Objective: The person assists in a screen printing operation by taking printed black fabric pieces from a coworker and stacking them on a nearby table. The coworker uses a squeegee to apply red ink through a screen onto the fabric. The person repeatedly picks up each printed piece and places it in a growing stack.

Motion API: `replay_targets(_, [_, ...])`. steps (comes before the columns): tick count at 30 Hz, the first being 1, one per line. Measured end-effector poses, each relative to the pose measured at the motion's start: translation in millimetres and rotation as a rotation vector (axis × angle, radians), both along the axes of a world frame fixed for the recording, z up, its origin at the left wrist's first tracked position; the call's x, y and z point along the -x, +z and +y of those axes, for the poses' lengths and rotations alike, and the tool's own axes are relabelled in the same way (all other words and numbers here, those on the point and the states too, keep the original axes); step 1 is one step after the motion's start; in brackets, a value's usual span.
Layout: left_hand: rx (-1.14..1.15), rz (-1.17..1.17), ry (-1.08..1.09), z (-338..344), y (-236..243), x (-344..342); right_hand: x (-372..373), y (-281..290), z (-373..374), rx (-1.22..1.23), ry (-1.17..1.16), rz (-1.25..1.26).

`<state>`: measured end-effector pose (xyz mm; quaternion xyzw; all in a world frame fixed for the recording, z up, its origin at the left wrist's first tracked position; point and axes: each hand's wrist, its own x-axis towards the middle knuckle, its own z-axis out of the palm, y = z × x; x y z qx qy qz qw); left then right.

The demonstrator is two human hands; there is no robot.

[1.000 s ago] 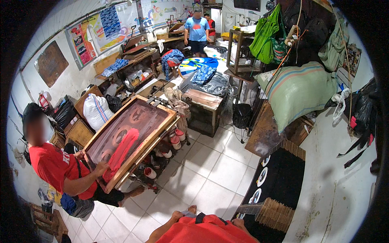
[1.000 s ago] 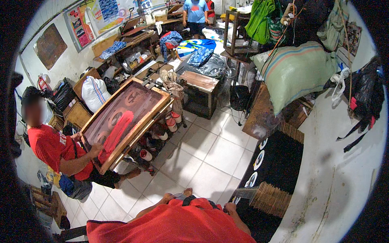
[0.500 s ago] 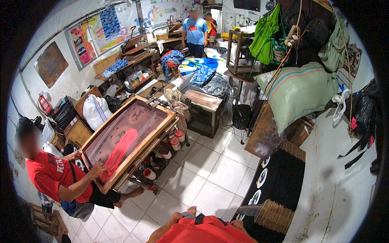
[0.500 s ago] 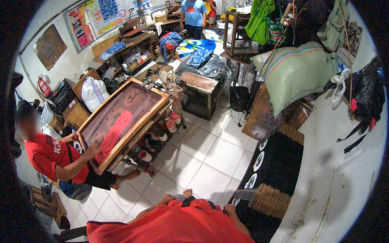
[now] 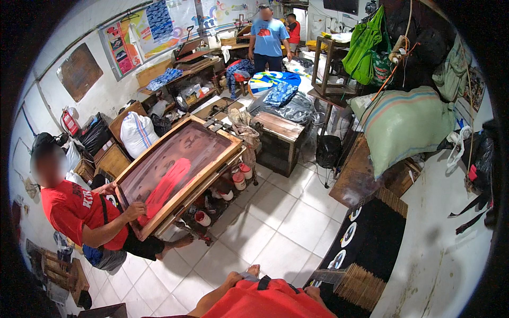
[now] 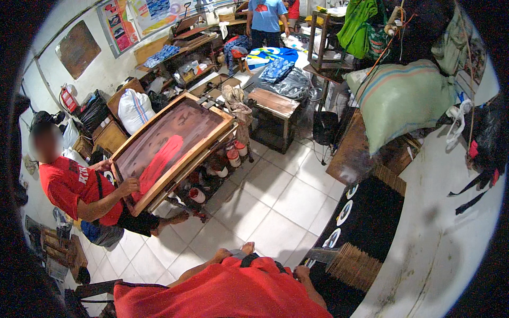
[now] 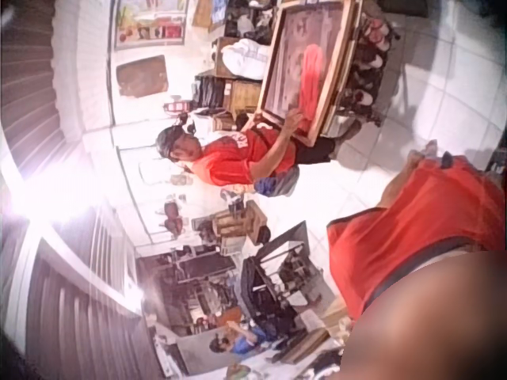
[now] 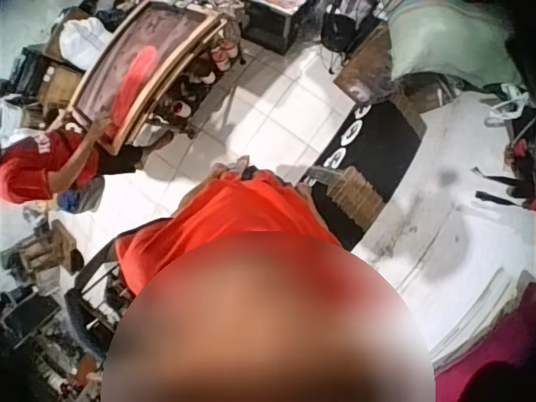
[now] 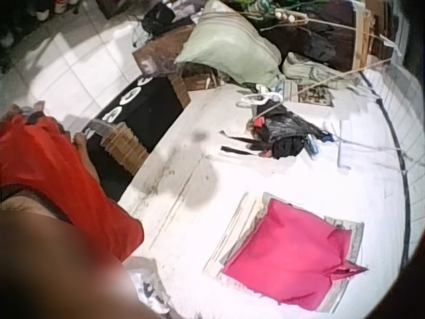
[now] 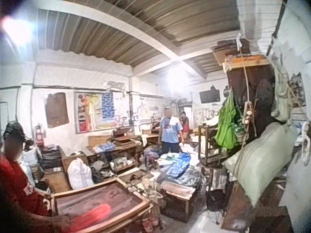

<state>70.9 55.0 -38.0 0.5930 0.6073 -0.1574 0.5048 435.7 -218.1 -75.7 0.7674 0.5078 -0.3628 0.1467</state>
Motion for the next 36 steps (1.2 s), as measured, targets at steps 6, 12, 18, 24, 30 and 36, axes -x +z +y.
replay_targets(6, [0.018,-0.037,0.042,1.2,17.2,-6.2,-0.8,-1.6,1.5,-0.018,-0.110,0.046])
replay_targets(12, [0.031,0.038,0.018,4.2,14.9,-11.0,-4.5,-7.2,1.3,-0.027,-0.091,0.039])
replay_targets(18, [-0.005,0.000,-0.006,3.0,7.9,-5.4,-4.5,5.8,4.6,-0.028,-0.138,0.050])
replay_targets(24, [-0.052,-0.058,-0.169,5.7,-4.2,2.3,-2.7,14.0,8.2,-0.015,-0.083,-0.005])
replay_targets(30, [-0.034,0.045,-0.094,7.3,-25.4,5.2,-3.1,6.0,9.8,0.025,0.016,-0.035])
replay_targets(36, [-0.127,-0.031,-0.276,8.9,-31.2,10.8,-6.9,-11.2,12.6,0.039,-0.173,-0.005])
